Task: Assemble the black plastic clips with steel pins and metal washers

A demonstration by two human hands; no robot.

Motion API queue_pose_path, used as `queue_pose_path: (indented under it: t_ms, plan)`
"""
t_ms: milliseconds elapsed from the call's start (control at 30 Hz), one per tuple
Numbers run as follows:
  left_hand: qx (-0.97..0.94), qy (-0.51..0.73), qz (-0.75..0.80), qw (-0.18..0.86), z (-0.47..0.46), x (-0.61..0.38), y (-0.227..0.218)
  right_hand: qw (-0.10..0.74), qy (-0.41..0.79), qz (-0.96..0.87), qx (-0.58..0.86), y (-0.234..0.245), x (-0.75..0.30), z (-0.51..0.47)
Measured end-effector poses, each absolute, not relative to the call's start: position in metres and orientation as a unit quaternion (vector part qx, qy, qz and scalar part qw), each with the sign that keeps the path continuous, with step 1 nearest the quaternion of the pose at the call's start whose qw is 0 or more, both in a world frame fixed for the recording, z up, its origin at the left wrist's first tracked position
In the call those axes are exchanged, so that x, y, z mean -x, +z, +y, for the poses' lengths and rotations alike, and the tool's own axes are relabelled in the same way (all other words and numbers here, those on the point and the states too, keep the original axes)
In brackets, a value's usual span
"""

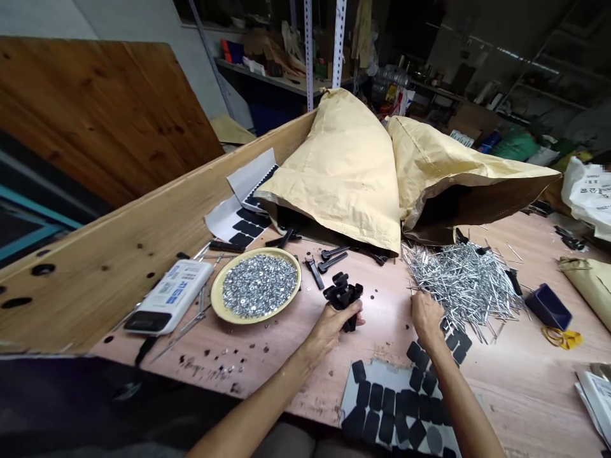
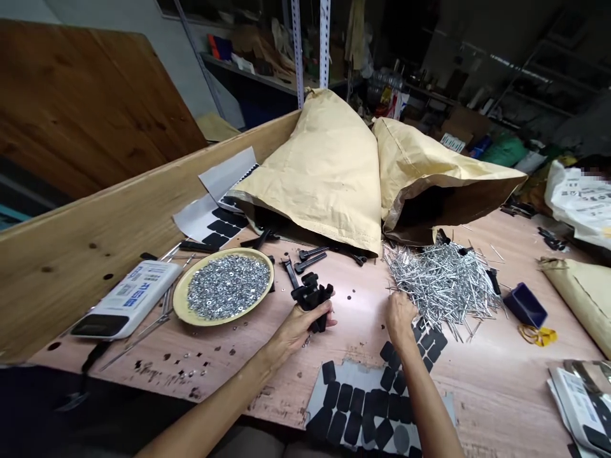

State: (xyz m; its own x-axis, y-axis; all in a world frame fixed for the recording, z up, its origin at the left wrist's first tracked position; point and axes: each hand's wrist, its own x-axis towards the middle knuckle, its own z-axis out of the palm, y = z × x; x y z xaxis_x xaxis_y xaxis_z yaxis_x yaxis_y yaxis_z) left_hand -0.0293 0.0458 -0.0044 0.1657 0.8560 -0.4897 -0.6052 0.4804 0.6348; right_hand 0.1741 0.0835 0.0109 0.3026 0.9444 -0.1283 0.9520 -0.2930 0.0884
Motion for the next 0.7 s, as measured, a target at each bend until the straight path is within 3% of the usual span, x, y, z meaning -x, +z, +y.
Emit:
queue_pose_path:
  t_ms: [233, 467, 533, 700]
  plan:
    - [-0.195, 0.495, 0.407, 0.742, 0.031, 0.015, -0.003, 0.044, 0.012, 0.640, -0.767, 0.006, -0.163, 0.064]
    - [-0.241, 0.515, 0.417, 0.709, 0.029, 0.019, -0.004, -0.181, -0.053, 0.666, -0.722, 0.029, -0.171, 0.061]
    - [-0.219, 0.524, 0.432, 0.700, 0.030, 0.017, -0.005, -0.173, -0.070, 0.670, -0.718, 0.031, -0.162, 0.071]
    - [-0.225, 0.537, 0.471, 0.663, 0.030, 0.018, -0.010, -0.063, -0.011, 0.733, -0.677, 0.022, -0.122, 0.122]
